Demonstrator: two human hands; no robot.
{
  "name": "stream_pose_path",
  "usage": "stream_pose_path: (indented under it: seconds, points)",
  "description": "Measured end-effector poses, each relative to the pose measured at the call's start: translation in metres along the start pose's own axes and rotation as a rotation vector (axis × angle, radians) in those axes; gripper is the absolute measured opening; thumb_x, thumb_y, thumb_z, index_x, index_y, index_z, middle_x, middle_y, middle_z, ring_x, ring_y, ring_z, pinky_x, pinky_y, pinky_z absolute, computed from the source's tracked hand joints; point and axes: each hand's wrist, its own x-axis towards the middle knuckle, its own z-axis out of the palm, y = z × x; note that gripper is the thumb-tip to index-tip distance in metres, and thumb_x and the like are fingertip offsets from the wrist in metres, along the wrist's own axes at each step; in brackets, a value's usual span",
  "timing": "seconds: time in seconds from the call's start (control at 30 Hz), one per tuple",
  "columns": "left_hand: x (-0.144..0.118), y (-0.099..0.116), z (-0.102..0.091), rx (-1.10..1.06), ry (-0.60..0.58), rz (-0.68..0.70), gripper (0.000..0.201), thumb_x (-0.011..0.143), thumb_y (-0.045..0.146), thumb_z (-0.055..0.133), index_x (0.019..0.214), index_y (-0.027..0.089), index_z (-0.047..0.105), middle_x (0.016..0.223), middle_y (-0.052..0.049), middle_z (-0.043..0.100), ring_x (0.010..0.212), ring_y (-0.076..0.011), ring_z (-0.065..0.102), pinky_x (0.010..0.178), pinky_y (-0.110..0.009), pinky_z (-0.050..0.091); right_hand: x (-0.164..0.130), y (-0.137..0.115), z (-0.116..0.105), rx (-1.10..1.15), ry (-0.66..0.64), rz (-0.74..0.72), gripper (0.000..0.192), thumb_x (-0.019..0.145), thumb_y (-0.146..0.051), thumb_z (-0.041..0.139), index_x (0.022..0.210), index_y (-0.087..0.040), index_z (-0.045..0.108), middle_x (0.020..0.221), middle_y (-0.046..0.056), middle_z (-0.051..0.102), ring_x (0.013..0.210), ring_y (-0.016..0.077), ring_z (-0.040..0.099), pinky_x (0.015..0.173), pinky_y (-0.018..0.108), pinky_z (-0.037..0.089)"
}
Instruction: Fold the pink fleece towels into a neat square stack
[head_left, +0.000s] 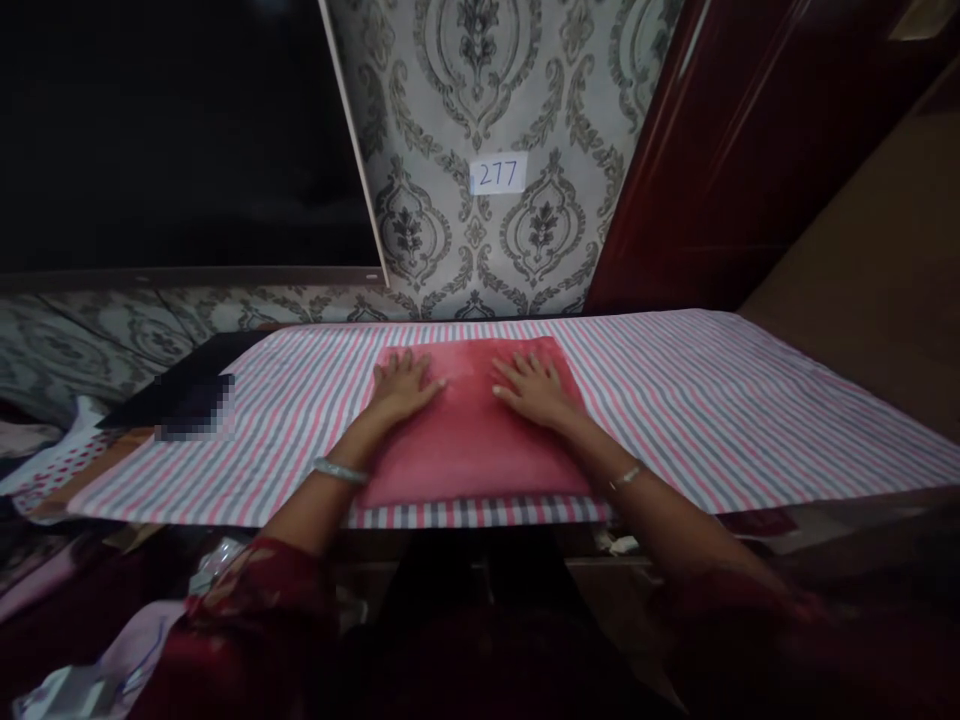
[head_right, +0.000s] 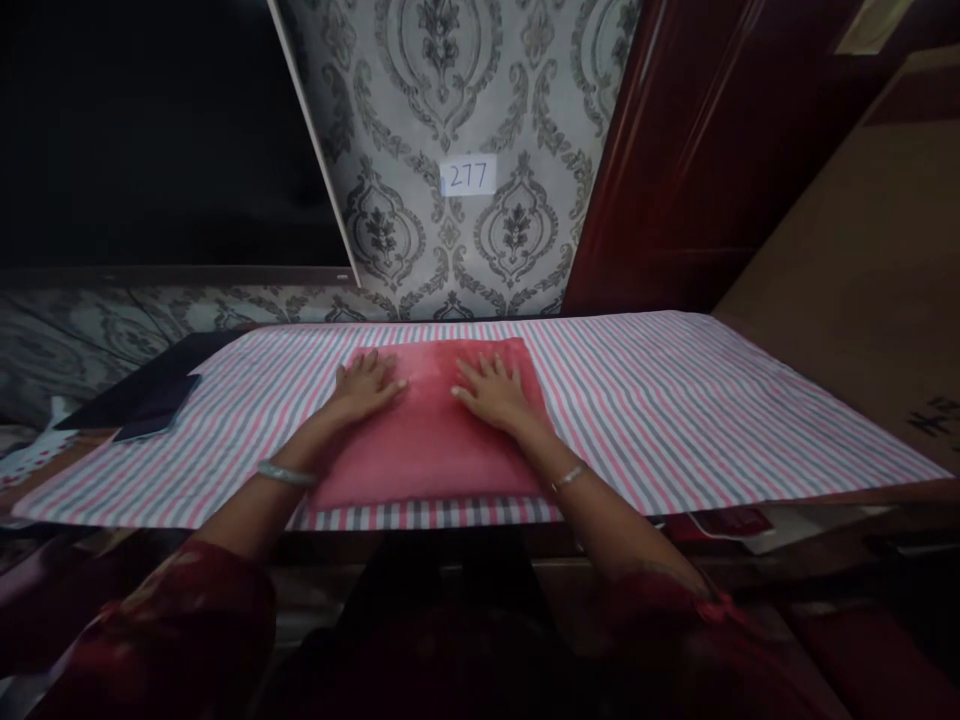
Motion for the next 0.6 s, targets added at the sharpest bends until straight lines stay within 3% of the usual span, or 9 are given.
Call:
stream_pose_path:
  seconds: [0.1, 0.2, 0.37, 0.6]
  points:
    - [-0.039, -0.002, 0.011, 0.023, 0.017, 0.114, 0.074, 0.093, 0.065, 0.042, 0.156, 0.027, 0.035, 0.166, -0.014, 0.022, 0.152, -0.0428, 0.009, 0.117, -0.066, 0.005, -0.041, -0.003, 0.013, -0.032, 0.020, -0.130, 0.069, 0.093, -0.067, 0.044, 0.155, -0.036, 0.036, 0.166, 0.005, 0.023, 0.151, 0.0414, 0.014, 0.117, 0.066, 0.008]
    - [-0.063, -0.006, 0.028, 0.013, -0.010, 0.102, 0.075, 0.092, 0.065, 0.045, 0.157, 0.029, 0.032, 0.167, -0.012, 0.016, 0.152, -0.0430, 0.006, 0.116, -0.067, 0.008, -0.067, -0.003, 0.028, -0.065, 0.024, -0.122, 0.069, 0.094, -0.066, 0.045, 0.155, -0.035, 0.035, 0.166, 0.005, 0.023, 0.152, 0.0401, 0.014, 0.118, 0.063, 0.008]
    - [-0.065, -0.010, 0.041, 0.006, 0.029, 0.100, 0.076, 0.091, 0.065, 0.048, 0.157, 0.031, 0.029, 0.168, -0.009, 0.014, 0.153, -0.0417, 0.005, 0.117, -0.066, 0.010, -0.072, -0.003, 0.037, -0.075, 0.077, -0.099, 0.064, 0.097, -0.060, 0.044, 0.155, -0.035, 0.036, 0.166, 0.002, 0.022, 0.152, 0.0374, 0.013, 0.119, 0.062, 0.008]
    - [-0.066, -0.010, 0.033, -0.012, 0.024, 0.117, 0.071, 0.094, 0.061, 0.046, 0.156, 0.028, 0.034, 0.167, -0.011, 0.018, 0.153, -0.0396, 0.010, 0.117, -0.064, 0.014, -0.074, -0.001, 0.033, -0.026, 0.092, -0.119, 0.059, 0.098, -0.054, 0.044, 0.152, -0.031, 0.042, 0.163, 0.005, 0.031, 0.151, 0.0353, 0.019, 0.120, 0.058, 0.011]
